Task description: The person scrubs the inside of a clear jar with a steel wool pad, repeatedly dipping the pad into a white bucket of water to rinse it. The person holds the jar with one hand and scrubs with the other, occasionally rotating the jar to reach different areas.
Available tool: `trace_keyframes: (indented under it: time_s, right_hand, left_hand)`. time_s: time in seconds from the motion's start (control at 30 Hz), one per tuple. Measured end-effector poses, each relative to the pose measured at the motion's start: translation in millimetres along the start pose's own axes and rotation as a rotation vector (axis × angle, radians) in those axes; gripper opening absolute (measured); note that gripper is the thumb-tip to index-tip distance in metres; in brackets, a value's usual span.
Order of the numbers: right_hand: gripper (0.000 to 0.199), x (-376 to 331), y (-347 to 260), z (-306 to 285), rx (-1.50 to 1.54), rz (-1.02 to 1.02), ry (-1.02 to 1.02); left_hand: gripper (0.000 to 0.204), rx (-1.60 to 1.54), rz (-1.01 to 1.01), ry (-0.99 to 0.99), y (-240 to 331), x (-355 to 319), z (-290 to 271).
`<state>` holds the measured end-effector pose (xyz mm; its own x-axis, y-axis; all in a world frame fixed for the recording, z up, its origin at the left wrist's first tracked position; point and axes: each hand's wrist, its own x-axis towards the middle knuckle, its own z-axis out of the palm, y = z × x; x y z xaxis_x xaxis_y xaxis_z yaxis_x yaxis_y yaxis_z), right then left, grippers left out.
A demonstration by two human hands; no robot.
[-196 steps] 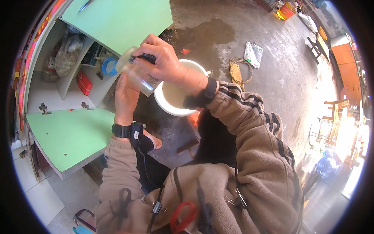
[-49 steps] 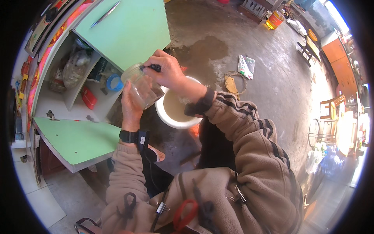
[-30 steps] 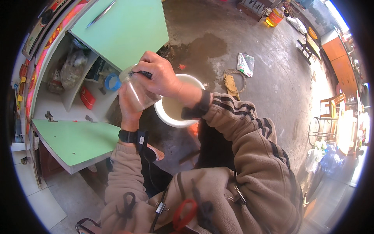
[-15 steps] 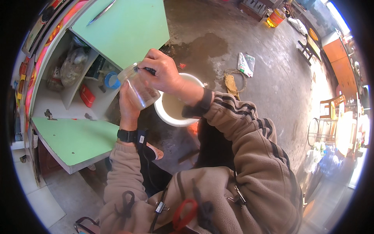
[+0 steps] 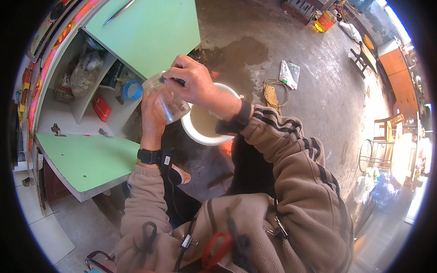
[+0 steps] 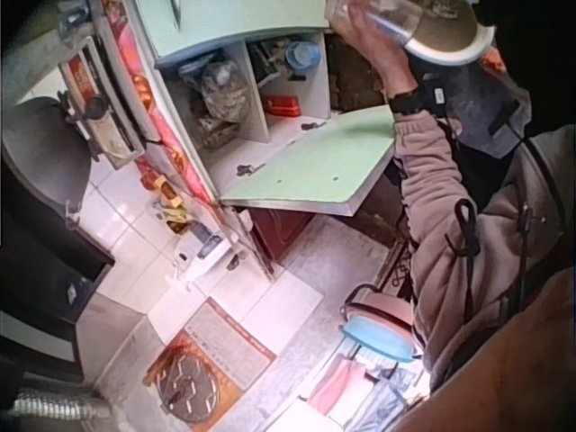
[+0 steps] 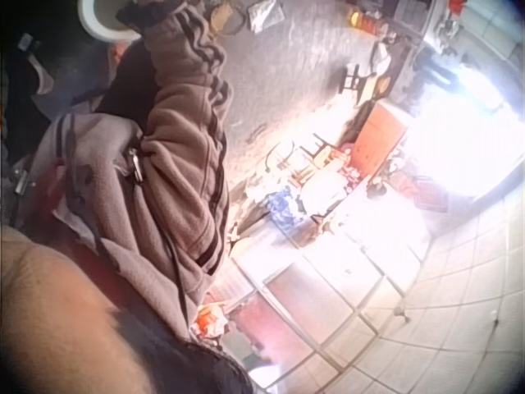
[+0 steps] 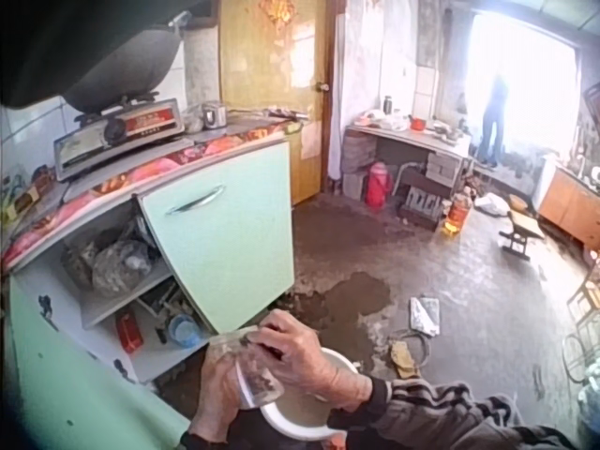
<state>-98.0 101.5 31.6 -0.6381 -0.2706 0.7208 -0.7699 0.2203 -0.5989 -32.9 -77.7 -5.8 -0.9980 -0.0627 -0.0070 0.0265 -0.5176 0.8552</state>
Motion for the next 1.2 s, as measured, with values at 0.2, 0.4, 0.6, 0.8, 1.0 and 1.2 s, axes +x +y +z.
trace_keyframes:
  time_s: [0.2, 0.4, 0.6, 0.8, 1.0, 1.2]
  right_hand:
    - [0.015, 0.9, 4.0, 1.2, -0.033, -0.018, -0.006]
    - [0.014, 1.9, 10.8, -1.1, 0.065, 0.128, 0.005]
    - [0.011, 0.2, 13.9, -5.3, 0.142, 0.250, -0.031]
    - [0.012, 0.8, 16.1, -6.2, 0.278, 0.336, 0.008]
    - [0.014, 1.3, 17.4, -9.3, 0.196, 0.350, -0.008]
    - [0.015, 1.6, 17.0, -11.4, 0.024, 0.269, -0.011]
  left_hand:
    - [0.061, -0.059, -0.016, -0.002, -3.5, -0.7, -7.4]
    - [0.064, -0.156, -0.092, -0.011, -0.7, -5.2, -8.0]
    - [0.060, -0.254, -0.115, 0.025, 1.1, -10.6, -7.3]
    - [0.062, -0.217, -0.108, -0.096, -1.9, -9.9, -11.3]
    - [0.065, -0.112, -0.025, -0.073, -5.3, -7.2, -6.8]
    - [0.064, -0.118, -0.131, -0.117, -4.0, -0.8, -6.6]
